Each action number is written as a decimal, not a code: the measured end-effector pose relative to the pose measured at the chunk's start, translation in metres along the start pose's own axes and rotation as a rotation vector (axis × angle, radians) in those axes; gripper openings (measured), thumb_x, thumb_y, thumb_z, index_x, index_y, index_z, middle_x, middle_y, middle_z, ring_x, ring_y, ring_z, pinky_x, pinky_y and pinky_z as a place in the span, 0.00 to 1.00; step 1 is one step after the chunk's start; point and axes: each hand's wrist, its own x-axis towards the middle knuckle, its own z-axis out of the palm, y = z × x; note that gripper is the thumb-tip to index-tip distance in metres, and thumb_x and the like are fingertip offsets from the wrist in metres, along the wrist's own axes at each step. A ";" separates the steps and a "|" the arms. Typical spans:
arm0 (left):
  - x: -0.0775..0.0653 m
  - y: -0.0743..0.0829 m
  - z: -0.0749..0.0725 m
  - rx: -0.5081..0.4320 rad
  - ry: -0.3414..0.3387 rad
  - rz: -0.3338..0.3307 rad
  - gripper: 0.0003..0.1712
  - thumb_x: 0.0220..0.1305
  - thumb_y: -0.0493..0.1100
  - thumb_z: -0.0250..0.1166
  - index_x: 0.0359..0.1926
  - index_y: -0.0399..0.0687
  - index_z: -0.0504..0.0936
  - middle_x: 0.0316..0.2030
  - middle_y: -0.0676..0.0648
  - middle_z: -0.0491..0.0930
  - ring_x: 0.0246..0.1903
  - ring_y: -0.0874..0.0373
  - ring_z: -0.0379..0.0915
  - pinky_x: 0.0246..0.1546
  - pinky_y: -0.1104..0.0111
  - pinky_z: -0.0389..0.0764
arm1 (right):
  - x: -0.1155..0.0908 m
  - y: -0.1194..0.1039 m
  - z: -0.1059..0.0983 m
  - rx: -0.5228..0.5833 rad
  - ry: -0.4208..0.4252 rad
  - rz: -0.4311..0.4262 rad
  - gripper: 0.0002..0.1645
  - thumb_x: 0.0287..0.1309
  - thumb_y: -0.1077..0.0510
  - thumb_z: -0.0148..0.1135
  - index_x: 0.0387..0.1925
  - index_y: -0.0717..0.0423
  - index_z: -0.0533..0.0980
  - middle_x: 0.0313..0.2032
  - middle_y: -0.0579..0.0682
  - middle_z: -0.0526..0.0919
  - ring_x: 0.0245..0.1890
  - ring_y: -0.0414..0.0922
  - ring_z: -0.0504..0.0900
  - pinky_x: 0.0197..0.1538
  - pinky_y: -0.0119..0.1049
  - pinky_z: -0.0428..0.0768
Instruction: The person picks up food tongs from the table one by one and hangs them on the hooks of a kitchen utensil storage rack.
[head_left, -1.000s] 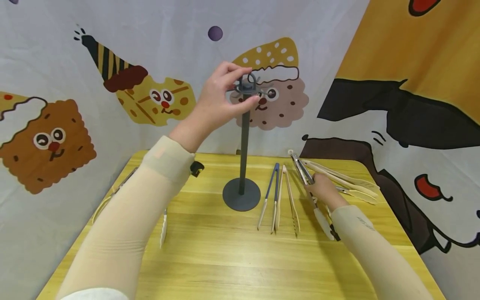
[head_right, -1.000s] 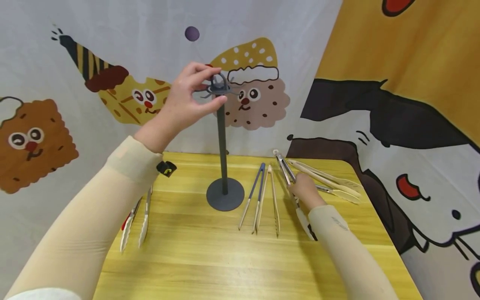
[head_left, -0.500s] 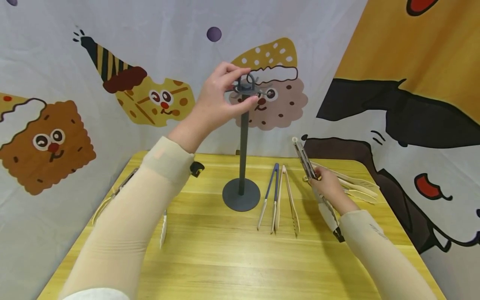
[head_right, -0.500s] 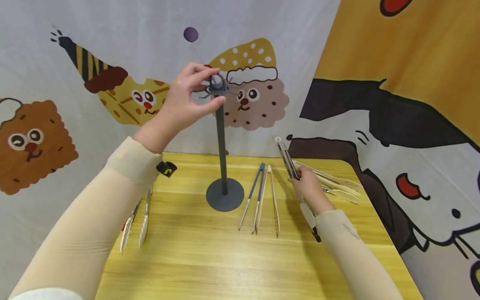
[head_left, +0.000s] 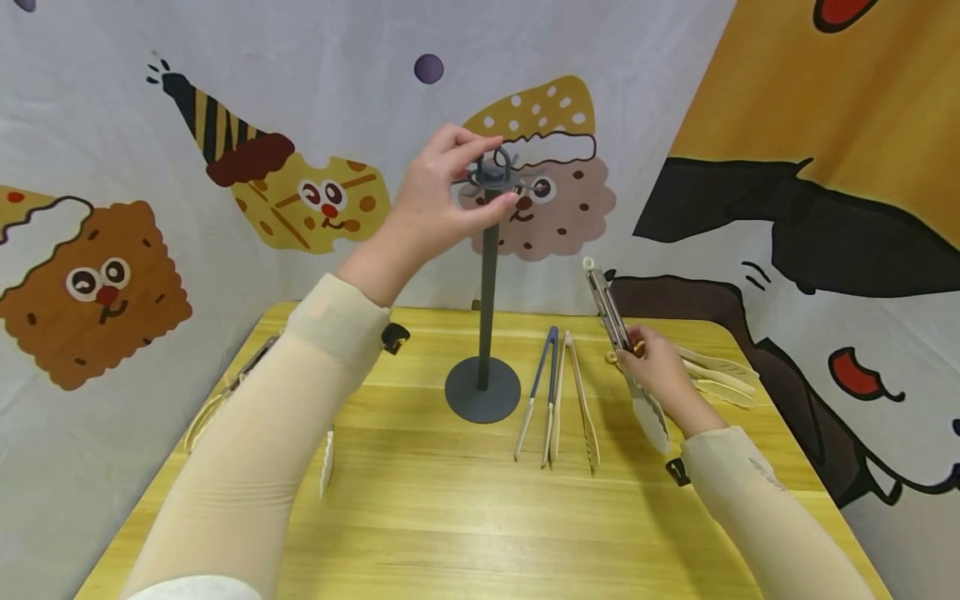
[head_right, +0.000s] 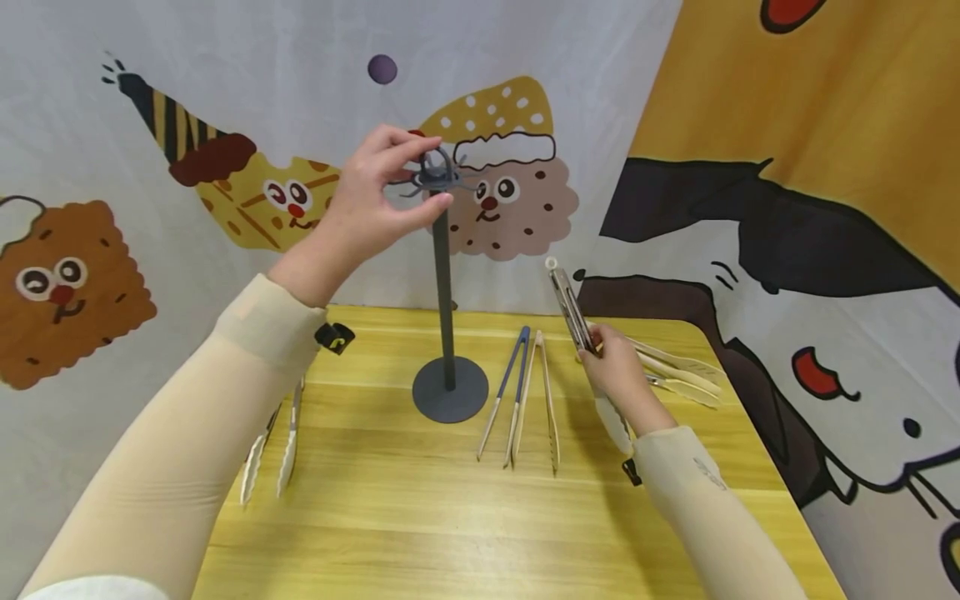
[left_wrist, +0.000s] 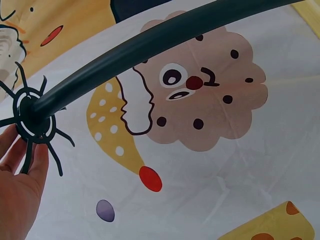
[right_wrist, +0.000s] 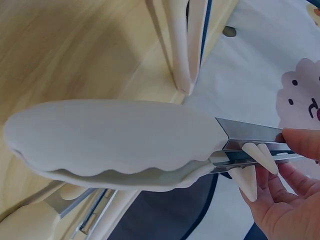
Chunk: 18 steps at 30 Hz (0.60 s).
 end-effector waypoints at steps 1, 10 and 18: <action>0.000 0.000 0.000 0.001 -0.002 -0.002 0.35 0.55 0.55 0.67 0.62 0.47 0.73 0.51 0.49 0.69 0.50 0.61 0.66 0.54 0.75 0.70 | 0.000 -0.001 -0.001 0.000 0.006 -0.004 0.20 0.61 0.58 0.58 0.52 0.64 0.70 0.40 0.58 0.76 0.35 0.52 0.75 0.30 0.37 0.73; 0.001 0.001 0.000 -0.009 -0.006 -0.022 0.35 0.55 0.54 0.68 0.62 0.47 0.73 0.51 0.48 0.69 0.49 0.61 0.67 0.54 0.74 0.70 | -0.003 -0.013 -0.004 0.037 0.086 -0.053 0.17 0.62 0.58 0.59 0.51 0.59 0.70 0.38 0.56 0.77 0.37 0.49 0.75 0.35 0.38 0.73; 0.001 0.002 0.000 -0.003 -0.005 -0.023 0.35 0.55 0.55 0.67 0.62 0.47 0.73 0.51 0.48 0.69 0.49 0.61 0.67 0.54 0.74 0.71 | -0.007 -0.029 -0.005 0.087 0.159 -0.118 0.17 0.61 0.59 0.61 0.50 0.59 0.71 0.39 0.55 0.76 0.37 0.46 0.74 0.35 0.31 0.74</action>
